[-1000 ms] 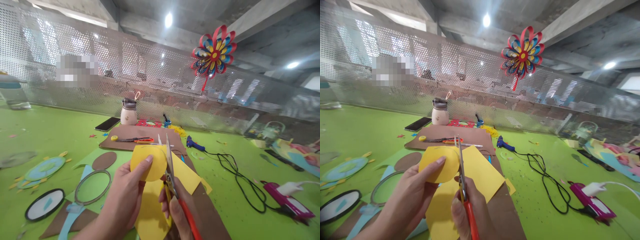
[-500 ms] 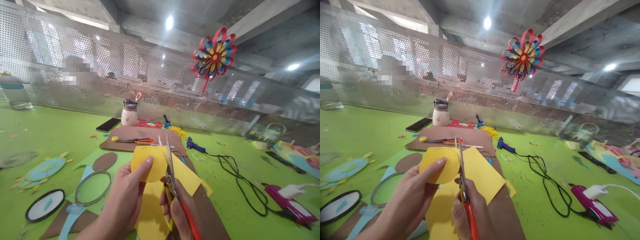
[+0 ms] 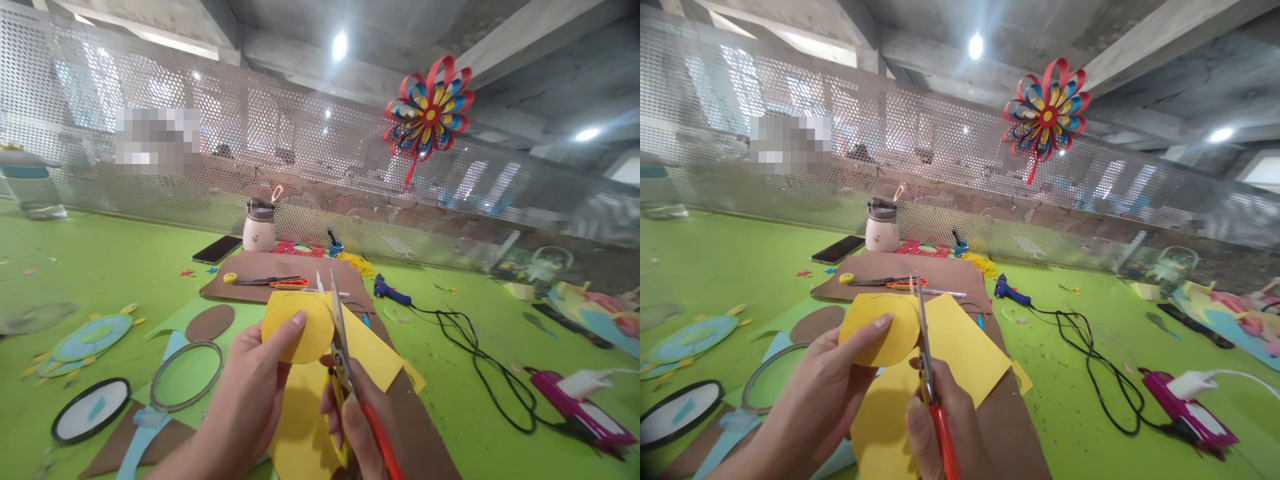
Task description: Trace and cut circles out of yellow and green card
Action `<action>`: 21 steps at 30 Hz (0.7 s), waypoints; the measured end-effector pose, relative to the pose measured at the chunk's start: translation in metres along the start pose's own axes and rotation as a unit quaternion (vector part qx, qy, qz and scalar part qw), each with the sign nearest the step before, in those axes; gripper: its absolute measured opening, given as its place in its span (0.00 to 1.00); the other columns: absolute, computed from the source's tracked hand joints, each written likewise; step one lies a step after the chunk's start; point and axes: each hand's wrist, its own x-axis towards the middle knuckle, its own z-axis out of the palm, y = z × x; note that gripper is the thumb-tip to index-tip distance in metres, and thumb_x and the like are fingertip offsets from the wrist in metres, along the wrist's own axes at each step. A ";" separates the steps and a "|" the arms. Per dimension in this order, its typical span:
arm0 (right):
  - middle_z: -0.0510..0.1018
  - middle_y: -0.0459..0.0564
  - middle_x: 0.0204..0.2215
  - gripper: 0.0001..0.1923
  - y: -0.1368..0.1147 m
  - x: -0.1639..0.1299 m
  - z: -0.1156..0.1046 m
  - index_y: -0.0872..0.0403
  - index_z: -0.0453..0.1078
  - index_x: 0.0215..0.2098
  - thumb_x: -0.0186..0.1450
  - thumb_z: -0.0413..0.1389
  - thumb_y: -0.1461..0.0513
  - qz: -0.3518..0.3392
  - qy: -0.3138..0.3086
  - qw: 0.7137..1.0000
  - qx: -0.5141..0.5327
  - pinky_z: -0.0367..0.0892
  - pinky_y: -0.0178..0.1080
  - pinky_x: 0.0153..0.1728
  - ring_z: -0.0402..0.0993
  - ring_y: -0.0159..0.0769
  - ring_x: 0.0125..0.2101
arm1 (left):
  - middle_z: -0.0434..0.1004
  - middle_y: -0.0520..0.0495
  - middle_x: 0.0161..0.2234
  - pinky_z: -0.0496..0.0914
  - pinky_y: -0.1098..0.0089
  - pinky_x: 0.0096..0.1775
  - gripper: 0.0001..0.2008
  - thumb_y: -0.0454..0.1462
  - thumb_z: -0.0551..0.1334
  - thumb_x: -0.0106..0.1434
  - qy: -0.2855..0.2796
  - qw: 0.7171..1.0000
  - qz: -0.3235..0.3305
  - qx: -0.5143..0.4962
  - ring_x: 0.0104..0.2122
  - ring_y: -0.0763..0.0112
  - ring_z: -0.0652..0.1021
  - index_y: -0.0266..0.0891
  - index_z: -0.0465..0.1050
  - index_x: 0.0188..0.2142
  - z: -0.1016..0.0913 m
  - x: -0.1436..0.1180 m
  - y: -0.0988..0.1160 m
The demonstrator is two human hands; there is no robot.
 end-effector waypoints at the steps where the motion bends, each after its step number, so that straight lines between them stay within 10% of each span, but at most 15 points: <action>1: 0.71 0.48 0.30 0.35 0.000 0.000 0.000 0.52 0.65 0.50 0.61 0.44 0.35 -0.002 -0.003 1.000 -0.001 0.61 0.35 0.26 0.66 0.32 0.25 | 0.81 0.47 0.25 0.71 0.74 0.23 0.08 0.34 0.69 0.52 -0.002 1.000 0.000 -0.001 0.25 0.64 0.80 0.35 0.78 0.33 0.001 0.000 0.000; 21: 0.65 0.43 0.23 0.32 -0.002 -0.001 -0.004 0.53 0.65 0.49 0.64 0.45 0.37 0.003 -0.018 1.000 -0.020 0.57 0.33 0.23 0.61 0.30 0.22 | 0.81 0.44 0.26 0.72 0.73 0.25 0.12 0.39 0.68 0.56 -0.033 0.999 0.014 -0.001 0.25 0.65 0.80 0.33 0.78 0.37 -0.006 0.003 0.000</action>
